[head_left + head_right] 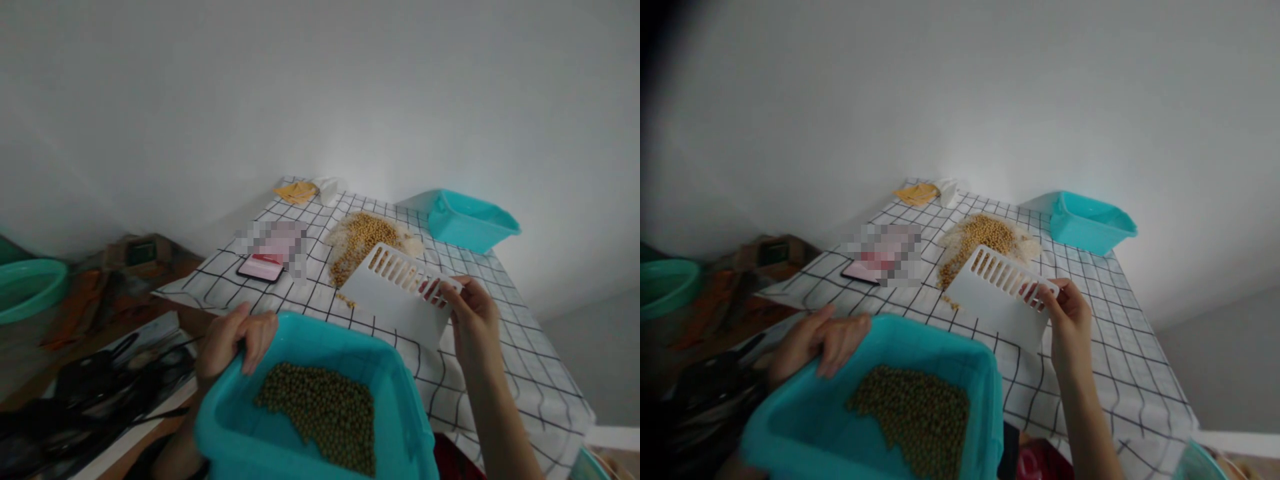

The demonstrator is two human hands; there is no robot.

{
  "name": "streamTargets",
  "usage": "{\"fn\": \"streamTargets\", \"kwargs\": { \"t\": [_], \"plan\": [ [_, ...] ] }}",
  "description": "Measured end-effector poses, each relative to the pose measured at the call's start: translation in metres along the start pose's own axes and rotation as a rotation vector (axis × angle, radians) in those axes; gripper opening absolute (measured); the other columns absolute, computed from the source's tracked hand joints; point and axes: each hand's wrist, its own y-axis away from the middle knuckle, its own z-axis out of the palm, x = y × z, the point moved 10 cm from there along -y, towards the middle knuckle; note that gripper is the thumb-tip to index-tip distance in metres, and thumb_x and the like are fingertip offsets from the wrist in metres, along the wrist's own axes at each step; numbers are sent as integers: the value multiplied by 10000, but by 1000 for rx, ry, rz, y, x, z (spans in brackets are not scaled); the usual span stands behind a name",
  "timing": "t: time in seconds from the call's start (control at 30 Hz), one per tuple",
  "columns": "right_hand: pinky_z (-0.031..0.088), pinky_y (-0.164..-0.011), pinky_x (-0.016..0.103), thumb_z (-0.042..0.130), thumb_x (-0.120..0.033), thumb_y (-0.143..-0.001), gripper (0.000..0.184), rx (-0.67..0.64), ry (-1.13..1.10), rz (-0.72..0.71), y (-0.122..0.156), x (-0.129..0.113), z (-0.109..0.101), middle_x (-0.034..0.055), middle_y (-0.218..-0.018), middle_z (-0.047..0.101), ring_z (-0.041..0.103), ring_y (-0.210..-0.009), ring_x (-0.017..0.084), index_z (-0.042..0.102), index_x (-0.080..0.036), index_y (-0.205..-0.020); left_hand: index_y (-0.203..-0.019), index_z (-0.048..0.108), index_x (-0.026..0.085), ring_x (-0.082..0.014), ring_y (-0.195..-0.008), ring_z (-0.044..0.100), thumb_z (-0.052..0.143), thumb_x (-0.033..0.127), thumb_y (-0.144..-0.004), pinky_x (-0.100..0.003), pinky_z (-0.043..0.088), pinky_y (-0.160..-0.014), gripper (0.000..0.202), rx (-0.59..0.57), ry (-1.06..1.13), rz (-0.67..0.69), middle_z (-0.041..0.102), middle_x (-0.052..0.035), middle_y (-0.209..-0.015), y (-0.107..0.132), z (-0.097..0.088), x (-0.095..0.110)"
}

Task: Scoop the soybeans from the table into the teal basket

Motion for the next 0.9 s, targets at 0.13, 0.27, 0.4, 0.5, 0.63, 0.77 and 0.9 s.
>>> {"fn": "streamTargets", "kwargs": {
  "t": [0.13, 0.27, 0.4, 0.5, 0.63, 0.77, 0.9],
  "plan": [
    [415, -585, 246, 819, -378, -778, 213, -60, -17, 46, -8, 9, 9, 11, -738, 739, 607, -622, 139, 677, -220, -797, -364, 452, 209, -135, -341, 408, 339, 377, -1059, -338, 363, -510, 724, 39, 3, 23, 454, -17, -298, 0, 0, 0],
    [408, -544, 229, 853, -385, -733, 255, -85, -22, 94, -17, 20, 9, 2, -667, 700, 569, -560, 119, 674, -205, -754, -368, 446, 220, -139, -335, 379, 335, 349, -1062, -350, 339, -500, 715, 82, 20, 30, 424, -8, -300, 2, -2, -2],
    [417, -533, 222, 863, -388, -711, 270, -86, -47, 152, -19, 30, 12, 13, -696, 713, 571, -563, 119, 668, -204, -745, -362, 423, 214, -136, -344, 322, 323, 308, -1052, -353, 321, -516, 703, 140, 60, 20, 376, 0, -305, 4, -2, -1],
    [396, -511, 215, 863, -392, -691, 278, -92, -58, 183, -16, 32, 20, 9, -670, 696, 563, -556, 120, 662, -203, -720, -367, 420, 204, -133, -362, 325, 295, 278, -1052, -349, 323, -537, 701, 148, 77, 3, 379, -2, -317, 4, -1, -2],
    [356, -485, 202, 866, -370, -666, 272, -128, -75, 218, -12, 35, 34, -14, -627, 647, 520, -533, 104, 655, -201, -702, -367, 412, 196, -127, -364, 341, 273, 254, -1052, -349, 314, -551, 702, 125, 72, 0, 381, -2, -317, 4, -1, -4],
    [358, -484, 211, 867, -359, -653, 276, -174, -54, 266, -10, 43, 45, -25, -598, 596, 499, -544, 112, 641, -201, -659, -360, 406, 200, -127, -354, 334, 255, 242, -1050, -354, 308, -547, 707, 119, 79, 5, 366, -2, -303, 1, -3, -6],
    [428, -546, 237, 876, -353, -625, 277, -204, -105, 323, -6, 49, 53, -6, -643, 637, 548, -589, 134, 649, -198, -651, -357, 403, 199, -126, -354, 330, 242, 243, -1050, -348, 307, -536, 712, 112, 93, 8, 358, -3, -302, 0, -3, -6]
  ]
}}
